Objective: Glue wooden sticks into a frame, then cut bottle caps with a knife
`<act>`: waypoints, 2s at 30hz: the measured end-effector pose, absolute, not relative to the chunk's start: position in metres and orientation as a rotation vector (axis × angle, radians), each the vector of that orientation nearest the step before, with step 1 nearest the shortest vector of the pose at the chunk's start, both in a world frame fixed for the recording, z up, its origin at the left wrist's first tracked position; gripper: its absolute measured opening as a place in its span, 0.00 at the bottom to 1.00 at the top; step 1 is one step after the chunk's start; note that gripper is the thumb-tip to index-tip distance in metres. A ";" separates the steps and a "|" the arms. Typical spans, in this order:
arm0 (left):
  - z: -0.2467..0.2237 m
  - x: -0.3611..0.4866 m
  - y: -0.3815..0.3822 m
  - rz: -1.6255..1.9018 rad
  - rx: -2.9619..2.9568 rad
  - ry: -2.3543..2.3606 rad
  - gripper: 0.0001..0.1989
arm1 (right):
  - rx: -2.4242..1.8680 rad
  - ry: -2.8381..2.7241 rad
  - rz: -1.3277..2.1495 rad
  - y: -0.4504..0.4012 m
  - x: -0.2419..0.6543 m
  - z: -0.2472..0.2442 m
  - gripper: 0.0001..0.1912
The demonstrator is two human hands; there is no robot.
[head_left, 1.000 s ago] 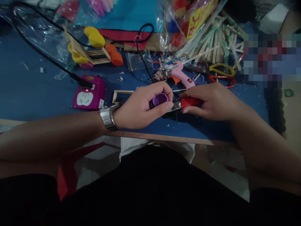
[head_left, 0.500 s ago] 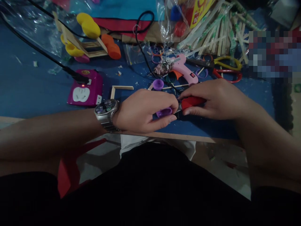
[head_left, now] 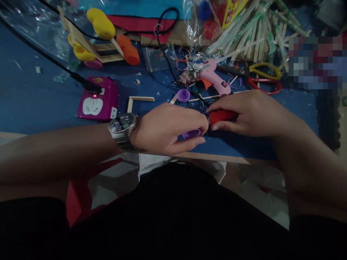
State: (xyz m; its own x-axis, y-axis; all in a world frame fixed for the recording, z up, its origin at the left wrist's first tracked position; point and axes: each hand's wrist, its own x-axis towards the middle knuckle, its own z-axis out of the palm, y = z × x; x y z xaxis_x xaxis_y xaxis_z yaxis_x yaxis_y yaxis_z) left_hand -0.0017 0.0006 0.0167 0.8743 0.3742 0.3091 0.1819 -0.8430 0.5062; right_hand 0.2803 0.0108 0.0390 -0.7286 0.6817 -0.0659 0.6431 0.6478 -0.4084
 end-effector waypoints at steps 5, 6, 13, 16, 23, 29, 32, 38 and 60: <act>0.017 -0.002 0.000 0.574 2.530 0.415 0.08 | -1.109 -2.778 0.631 0.011 0.281 0.039 0.26; 0.017 -0.002 0.000 0.575 2.529 0.415 0.07 | -1.104 -2.784 0.623 0.011 0.281 0.038 0.26; 0.018 -0.002 0.000 0.576 2.522 0.416 0.07 | -1.080 -2.778 0.631 0.012 0.281 0.037 0.27; 0.017 -0.002 0.000 0.565 2.532 0.419 0.08 | -1.084 -2.784 0.626 0.012 0.281 0.036 0.26; 0.017 -0.002 0.000 0.554 2.549 0.403 0.08 | -1.083 -2.804 0.593 0.013 0.282 0.033 0.27; 0.016 -0.002 -0.001 0.515 2.597 0.406 0.09 | -1.083 -2.815 0.584 0.012 0.282 0.034 0.26; 0.016 -0.002 -0.001 0.516 2.598 0.398 0.09 | -1.085 -2.804 0.585 0.012 0.282 0.035 0.25; 0.017 -0.002 0.000 0.538 2.538 0.425 0.08 | -1.068 -2.804 0.569 0.012 0.283 0.033 0.27; 0.014 0.005 0.004 0.829 1.842 0.701 0.17 | -1.101 -2.682 0.370 0.009 0.284 0.037 0.35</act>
